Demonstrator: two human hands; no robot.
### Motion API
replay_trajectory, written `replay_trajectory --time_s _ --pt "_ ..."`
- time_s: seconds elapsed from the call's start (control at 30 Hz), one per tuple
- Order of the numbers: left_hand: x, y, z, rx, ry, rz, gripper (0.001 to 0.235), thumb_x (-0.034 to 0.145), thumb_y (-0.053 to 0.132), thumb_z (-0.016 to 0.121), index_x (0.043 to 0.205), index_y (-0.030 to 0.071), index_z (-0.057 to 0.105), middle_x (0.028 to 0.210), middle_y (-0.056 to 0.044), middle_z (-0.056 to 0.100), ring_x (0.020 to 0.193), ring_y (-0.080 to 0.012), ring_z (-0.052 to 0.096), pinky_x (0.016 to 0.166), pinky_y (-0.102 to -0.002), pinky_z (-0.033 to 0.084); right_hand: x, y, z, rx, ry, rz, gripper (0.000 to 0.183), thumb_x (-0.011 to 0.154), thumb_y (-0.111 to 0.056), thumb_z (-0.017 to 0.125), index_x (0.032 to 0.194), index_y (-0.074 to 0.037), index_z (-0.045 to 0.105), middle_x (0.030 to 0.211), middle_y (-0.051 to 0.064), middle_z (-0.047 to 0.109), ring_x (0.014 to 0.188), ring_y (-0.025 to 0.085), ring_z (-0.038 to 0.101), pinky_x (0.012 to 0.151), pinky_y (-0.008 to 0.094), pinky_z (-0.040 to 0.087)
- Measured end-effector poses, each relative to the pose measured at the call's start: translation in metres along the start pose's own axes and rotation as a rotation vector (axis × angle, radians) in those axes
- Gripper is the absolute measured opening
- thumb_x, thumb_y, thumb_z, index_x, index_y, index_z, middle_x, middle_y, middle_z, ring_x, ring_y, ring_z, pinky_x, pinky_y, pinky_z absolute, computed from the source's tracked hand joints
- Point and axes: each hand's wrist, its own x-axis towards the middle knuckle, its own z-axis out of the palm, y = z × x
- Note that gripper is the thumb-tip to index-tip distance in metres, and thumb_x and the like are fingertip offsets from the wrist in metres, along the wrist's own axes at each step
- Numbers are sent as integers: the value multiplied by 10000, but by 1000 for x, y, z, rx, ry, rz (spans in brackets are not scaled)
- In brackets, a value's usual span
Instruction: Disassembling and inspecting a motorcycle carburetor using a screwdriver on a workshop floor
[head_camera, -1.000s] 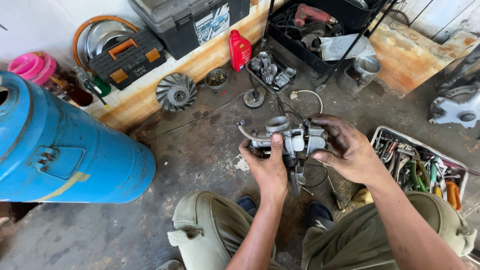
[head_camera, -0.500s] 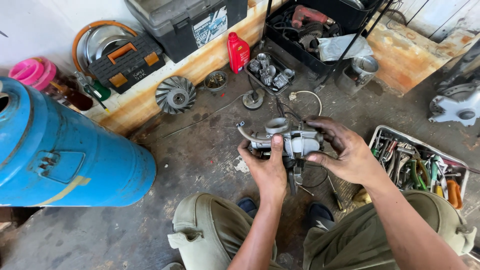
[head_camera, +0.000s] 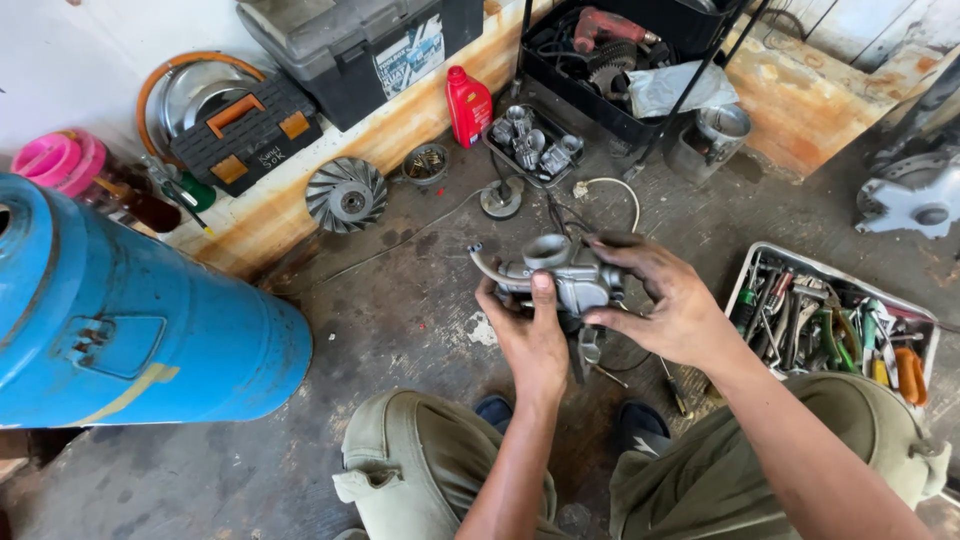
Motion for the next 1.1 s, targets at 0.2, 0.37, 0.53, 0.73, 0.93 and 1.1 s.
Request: replay_trajectory --time_s 0.2,0.37,0.53,0.73,0.93,1.1 --pt "3 29 0 102 -97 -30 1232 658 252 916 1579 10 136 1551 -364 297 1470 -459 295 1209 -569 230 9 5 25 -207 -58 -9 624 737 -230 927 1267 -16 676 1276 220 637 1195 452 626 987 540 510" --pt "39 39 -16 68 141 -254 1164 676 423 841 1568 16 213 1496 -389 359 1344 -504 456 1066 -590 455 15 70 47 212 -169 120 640 870 -348 755 1331 68 601 1229 312 626 1152 479 625 988 602 481" --pt "46 43 -21 0 262 -262 1242 656 525 834 1607 83 169 1534 -379 283 1337 -497 476 998 -617 511 -78 194 124 -161 -317 444 283 835 -161 739 1032 42 752 909 283 723 941 504 693 829 566 534" --pt "54 8 -25 -111 280 -309 1179 679 483 834 1602 83 219 1456 -365 420 1195 -451 600 903 -585 569 -292 319 186 -156 -486 305 516 839 -319 694 1241 0 644 1009 264 742 953 437 720 839 503 573" --pt "61 -7 -20 -54 270 -411 1138 686 488 813 1589 71 260 1354 -313 524 1141 -404 632 882 -556 579 -301 307 202 -100 -518 353 475 843 -310 699 1182 21 662 981 283 734 949 458 701 855 515 552" --pt "58 -6 -16 -59 230 -408 1156 689 477 807 1604 78 221 1353 -315 522 1143 -378 626 880 -544 581 -320 289 198 -68 -546 399 445 846 -303 703 1132 38 677 957 300 728 946 476 685 868 526 534"
